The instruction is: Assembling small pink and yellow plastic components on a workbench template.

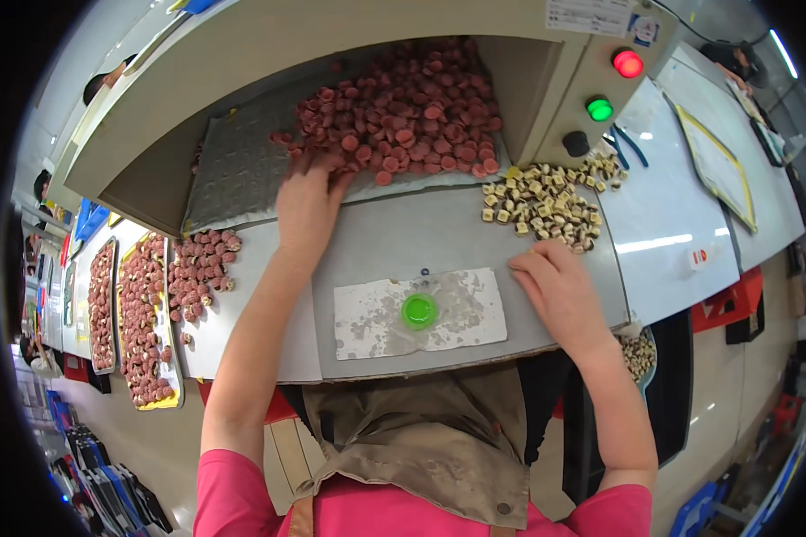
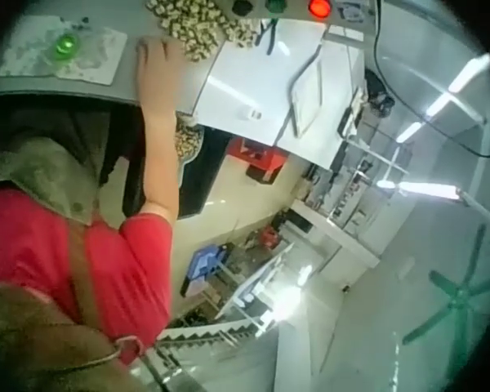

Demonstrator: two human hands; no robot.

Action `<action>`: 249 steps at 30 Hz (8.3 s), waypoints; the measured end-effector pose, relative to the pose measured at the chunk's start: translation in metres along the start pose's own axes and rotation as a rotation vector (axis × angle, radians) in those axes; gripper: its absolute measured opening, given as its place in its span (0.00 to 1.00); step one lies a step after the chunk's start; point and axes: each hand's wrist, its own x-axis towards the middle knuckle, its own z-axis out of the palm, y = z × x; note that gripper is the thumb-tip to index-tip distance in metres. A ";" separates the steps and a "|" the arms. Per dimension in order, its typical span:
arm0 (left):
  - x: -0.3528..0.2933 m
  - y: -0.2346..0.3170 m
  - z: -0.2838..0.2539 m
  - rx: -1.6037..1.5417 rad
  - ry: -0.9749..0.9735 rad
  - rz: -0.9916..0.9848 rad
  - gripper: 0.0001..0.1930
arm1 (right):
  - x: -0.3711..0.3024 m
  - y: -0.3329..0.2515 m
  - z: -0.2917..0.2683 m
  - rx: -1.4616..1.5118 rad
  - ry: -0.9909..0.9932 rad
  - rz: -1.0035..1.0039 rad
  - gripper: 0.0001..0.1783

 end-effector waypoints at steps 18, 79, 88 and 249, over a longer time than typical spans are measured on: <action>-0.092 0.074 -0.105 -1.738 -0.453 -1.157 0.16 | 0.006 -0.015 -0.004 0.067 -0.091 0.065 0.10; -0.125 0.086 -0.095 -1.625 -0.510 -0.957 0.16 | 0.008 -0.111 0.054 0.718 0.087 -0.059 0.12; -0.115 0.078 -0.102 -1.810 -0.666 -0.950 0.22 | 0.013 -0.106 0.040 1.052 -0.248 0.098 0.15; -0.123 0.075 -0.095 -1.884 -0.580 -1.061 0.17 | 0.016 -0.104 0.033 0.853 -0.045 0.151 0.10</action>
